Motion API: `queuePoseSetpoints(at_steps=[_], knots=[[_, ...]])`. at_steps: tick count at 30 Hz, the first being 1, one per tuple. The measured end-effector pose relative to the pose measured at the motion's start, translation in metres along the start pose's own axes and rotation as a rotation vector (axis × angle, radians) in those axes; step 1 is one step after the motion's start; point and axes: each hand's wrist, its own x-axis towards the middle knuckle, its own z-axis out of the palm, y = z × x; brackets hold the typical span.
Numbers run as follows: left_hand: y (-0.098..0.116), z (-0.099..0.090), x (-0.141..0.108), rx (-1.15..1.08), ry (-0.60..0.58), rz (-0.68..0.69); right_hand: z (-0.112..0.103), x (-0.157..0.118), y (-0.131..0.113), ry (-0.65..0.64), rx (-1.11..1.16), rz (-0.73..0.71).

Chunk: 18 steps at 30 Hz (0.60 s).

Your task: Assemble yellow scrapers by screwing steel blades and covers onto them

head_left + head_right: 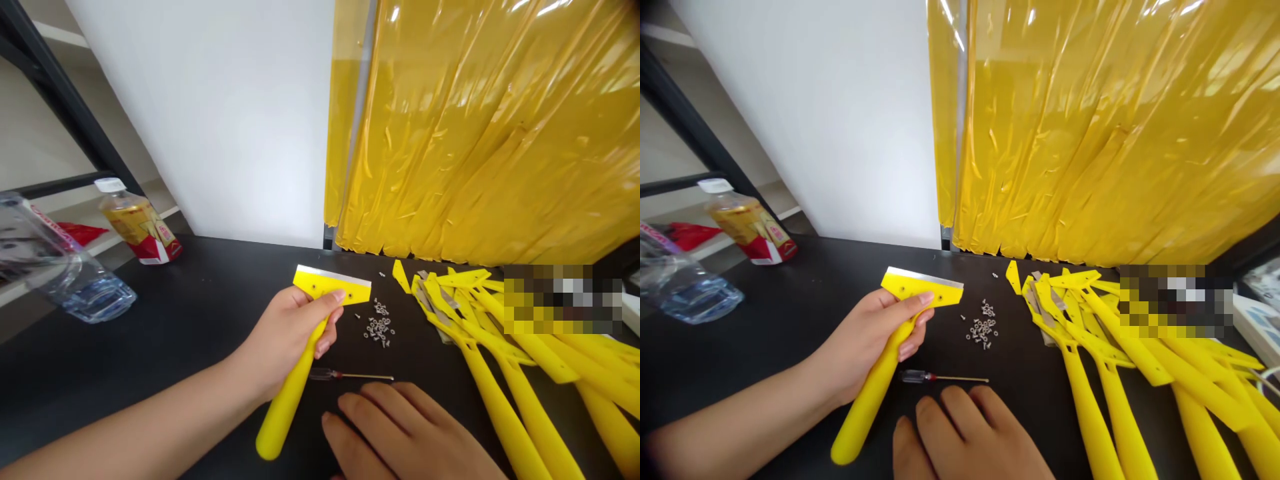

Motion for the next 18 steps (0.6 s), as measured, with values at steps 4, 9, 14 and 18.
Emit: queuePoseSetpoints(at_steps=[4, 9, 14, 18], knots=[[0.000, 0.001, -0.001, -0.017, 0.003, 0.009, -0.004, 0.005, 0.014, -0.014, 0.098, 0.086], [0.000, -0.004, 0.003, -0.017, 0.015, 0.044, -0.016, 0.009, 0.034, -0.236, 0.123, 0.130], [0.002, -0.007, 0.006, -0.008, 0.021, 0.075, 0.005, 0.036, 0.004, -0.320, 0.163, 0.219], [0.004, -0.009, 0.006, -0.005, 0.025, 0.073, 0.026, 0.059, -0.017, -0.448, 0.084, 0.062]])
